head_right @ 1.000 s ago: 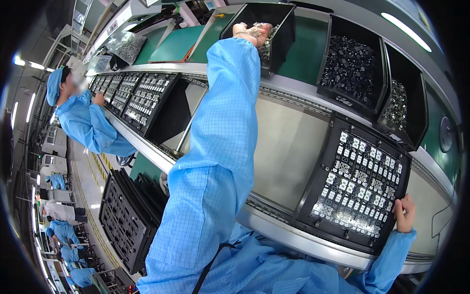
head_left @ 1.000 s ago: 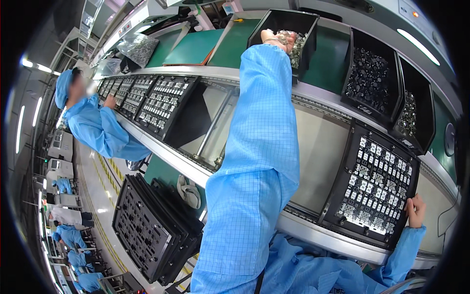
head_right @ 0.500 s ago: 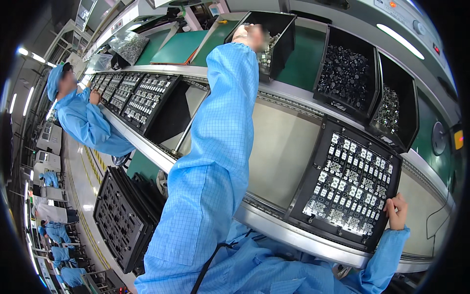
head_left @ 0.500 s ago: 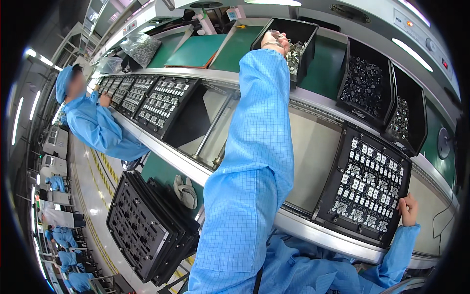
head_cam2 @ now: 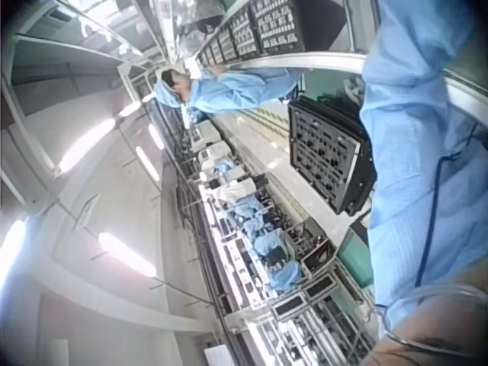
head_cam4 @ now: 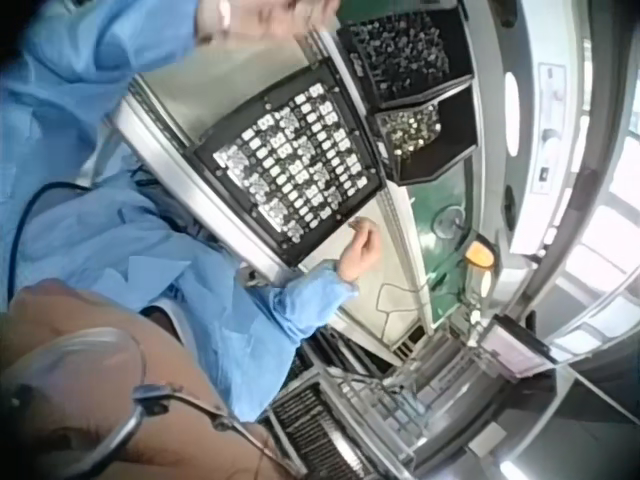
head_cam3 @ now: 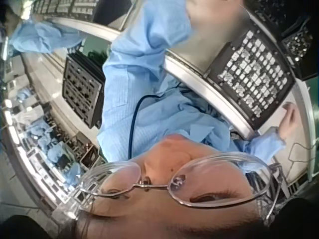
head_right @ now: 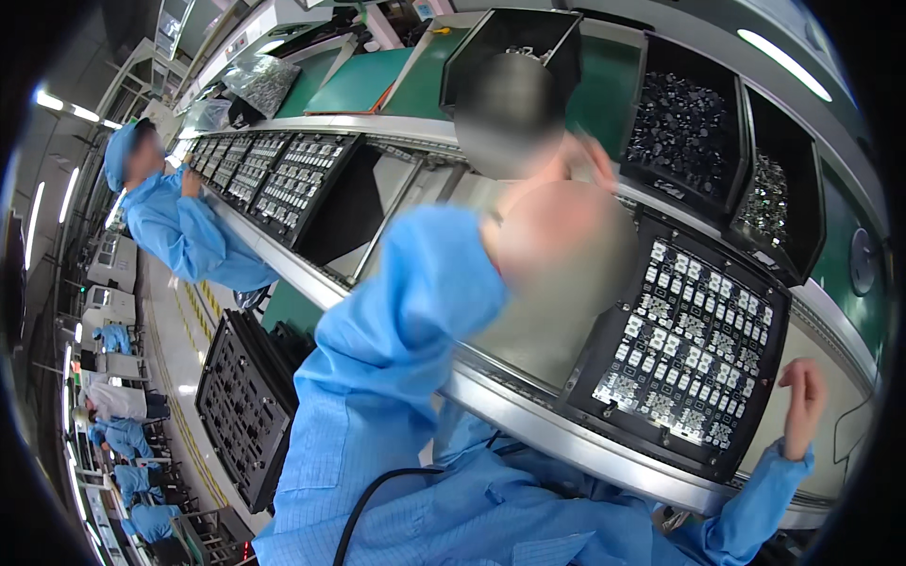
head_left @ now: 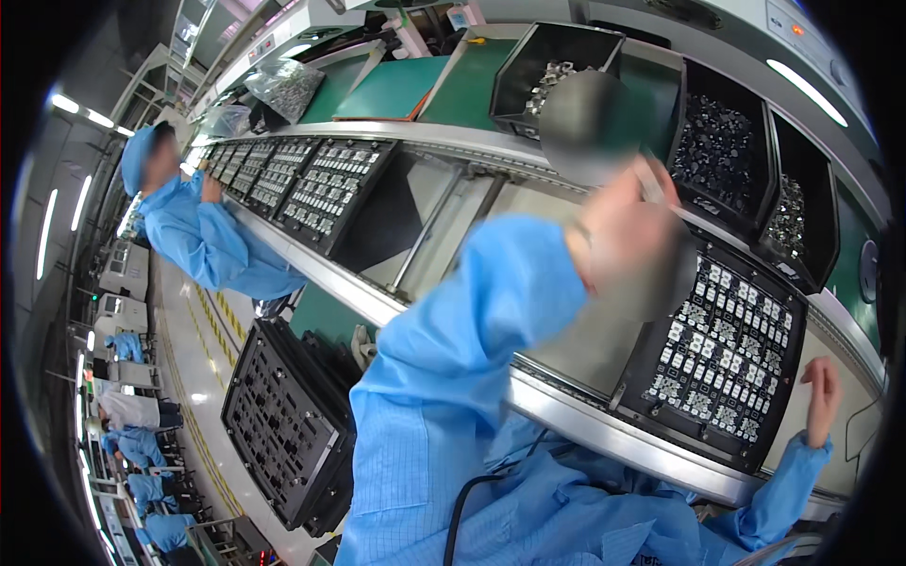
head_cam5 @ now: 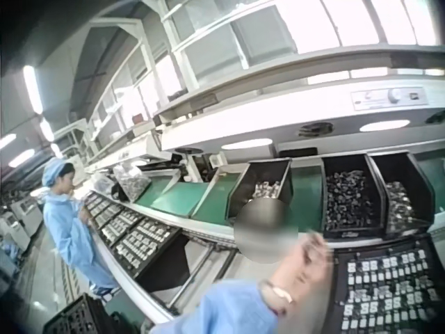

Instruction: Assembling small electronic components onto printed circuit boards at a manual assembly station.

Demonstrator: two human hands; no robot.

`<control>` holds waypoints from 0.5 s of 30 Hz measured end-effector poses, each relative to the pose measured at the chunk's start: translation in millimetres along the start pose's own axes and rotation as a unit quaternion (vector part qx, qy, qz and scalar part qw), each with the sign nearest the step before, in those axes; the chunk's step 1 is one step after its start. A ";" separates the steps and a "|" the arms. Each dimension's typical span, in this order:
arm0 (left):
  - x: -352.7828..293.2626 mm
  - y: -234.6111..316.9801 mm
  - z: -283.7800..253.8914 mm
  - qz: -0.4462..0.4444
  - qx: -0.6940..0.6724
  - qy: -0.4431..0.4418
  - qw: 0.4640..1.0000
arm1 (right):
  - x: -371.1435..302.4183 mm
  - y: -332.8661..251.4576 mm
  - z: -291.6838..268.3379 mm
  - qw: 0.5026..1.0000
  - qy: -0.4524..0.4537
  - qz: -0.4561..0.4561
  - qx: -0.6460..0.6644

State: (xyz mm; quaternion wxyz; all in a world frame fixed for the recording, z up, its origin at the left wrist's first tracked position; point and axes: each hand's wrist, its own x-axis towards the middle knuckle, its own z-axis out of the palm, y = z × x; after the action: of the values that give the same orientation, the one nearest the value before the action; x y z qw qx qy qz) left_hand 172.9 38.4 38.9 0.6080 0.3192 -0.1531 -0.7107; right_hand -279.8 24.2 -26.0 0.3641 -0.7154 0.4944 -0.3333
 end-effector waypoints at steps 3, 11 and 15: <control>-26.6 -86.5 -2.0 -0.190 -0.023 -0.063 0.980 | 0.6 -76.9 30.2 0.994 -0.019 -0.091 0.052; -56.2 -123.1 5.9 -0.245 0.126 -0.123 0.953 | 2.9 -130.3 137.3 0.971 -0.195 -0.107 0.086; -58.8 -121.6 4.6 -0.250 0.136 -0.133 0.949 | 0.5 -127.2 142.0 0.968 -0.180 -0.153 0.079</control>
State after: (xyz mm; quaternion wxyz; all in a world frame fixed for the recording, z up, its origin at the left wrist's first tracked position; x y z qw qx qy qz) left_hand 80.1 120.2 -15.6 0.3354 0.3294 -0.2431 -0.8485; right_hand -101.7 82.2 9.5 0.4478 -0.7995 0.2775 -0.2887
